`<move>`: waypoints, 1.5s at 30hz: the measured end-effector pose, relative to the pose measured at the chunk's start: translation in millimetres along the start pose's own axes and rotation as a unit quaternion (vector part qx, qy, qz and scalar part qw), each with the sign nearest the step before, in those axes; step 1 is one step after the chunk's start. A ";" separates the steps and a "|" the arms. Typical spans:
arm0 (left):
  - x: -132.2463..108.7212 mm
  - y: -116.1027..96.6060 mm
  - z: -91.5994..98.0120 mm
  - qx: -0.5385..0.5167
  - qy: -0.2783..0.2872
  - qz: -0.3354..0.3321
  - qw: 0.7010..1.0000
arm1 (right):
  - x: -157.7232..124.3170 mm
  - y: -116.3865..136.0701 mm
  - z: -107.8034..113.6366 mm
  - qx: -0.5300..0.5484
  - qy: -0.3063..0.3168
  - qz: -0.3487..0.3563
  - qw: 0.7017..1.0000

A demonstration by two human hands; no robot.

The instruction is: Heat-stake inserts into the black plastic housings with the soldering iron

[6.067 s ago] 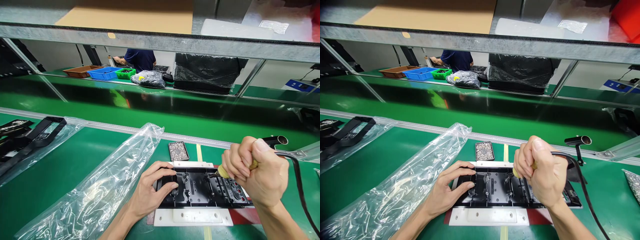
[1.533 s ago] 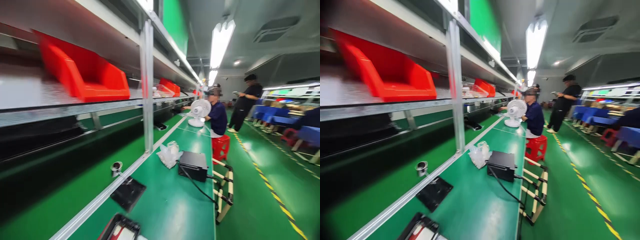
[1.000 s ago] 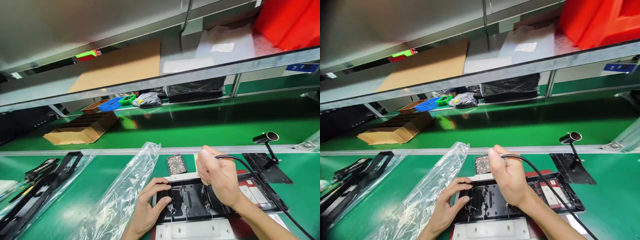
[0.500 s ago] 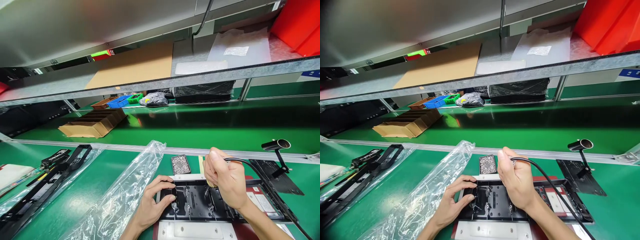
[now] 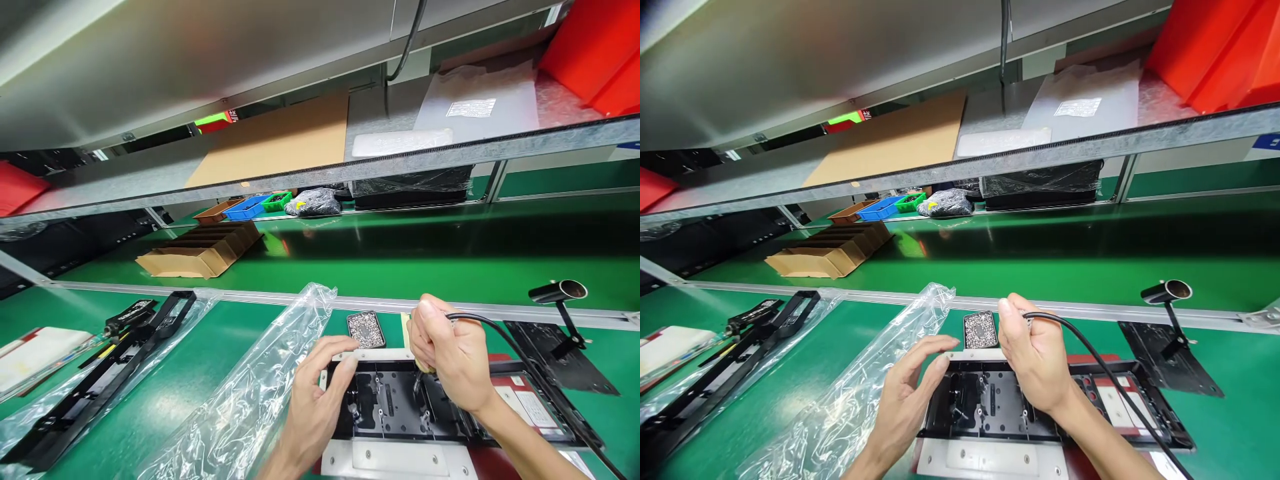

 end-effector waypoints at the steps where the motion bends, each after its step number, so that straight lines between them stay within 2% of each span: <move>1: 3.9 -11.8 -4.8 -0.020 0.001 0.005 1.000 | 0.2 0.4 -0.1 -0.003 0.000 0.004 1.000; 5: 26.2 -54.7 -31.1 -0.101 0.022 -0.023 0.994 | 0.6 0.8 0.5 -0.005 -0.006 0.007 1.000; 8: 45.8 -74.6 -49.2 -0.134 0.050 -0.050 0.988 | 0.2 -1.9 2.6 0.005 -0.013 -0.013 1.000; 13: 68.3 -88.6 -63.6 -0.174 0.068 -0.135 0.973 | -0.8 -3.4 3.7 0.015 -0.009 -0.023 1.000; 16: 74.9 -92.3 -66.4 -0.204 0.061 -0.143 0.967 | -1.1 -1.9 4.4 -0.016 -0.006 -0.005 1.000; 20: 80.4 -106.8 -70.3 -0.221 0.065 -0.184 0.956 | -2.2 -2.1 8.8 -0.079 -0.013 0.045 0.996; 22: 82.1 -112.8 -73.6 -0.220 0.065 -0.189 0.955 | -3.2 -4.8 12.0 -0.093 -0.022 0.047 0.994; 29: 81.0 -110.2 -81.7 -0.210 0.040 -0.172 0.962 | -3.9 -5.5 14.5 -0.099 -0.045 0.050 0.993; 35: 84.2 -109.0 -83.0 -0.209 0.045 -0.175 0.961 | -0.4 -1.5 10.4 -0.086 -0.022 0.050 0.995; 38: 85.4 -107.5 -82.7 -0.205 0.051 -0.180 0.961 | -0.1 -1.5 11.7 -0.094 -0.035 0.058 0.993; 45: 86.3 -102.1 -83.5 -0.192 0.032 -0.198 0.961 | 2.2 -2.1 11.6 -0.097 -0.023 0.056 0.993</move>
Point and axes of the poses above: each hand's wrist, its own x-axis towards the middle knuckle, its own z-axis out of the back of the hand, y = z × x, the point moved 3 cm from there along x, towards the middle knuckle, and after that the axes turned 14 degrees about x, right-handed, at the moved point
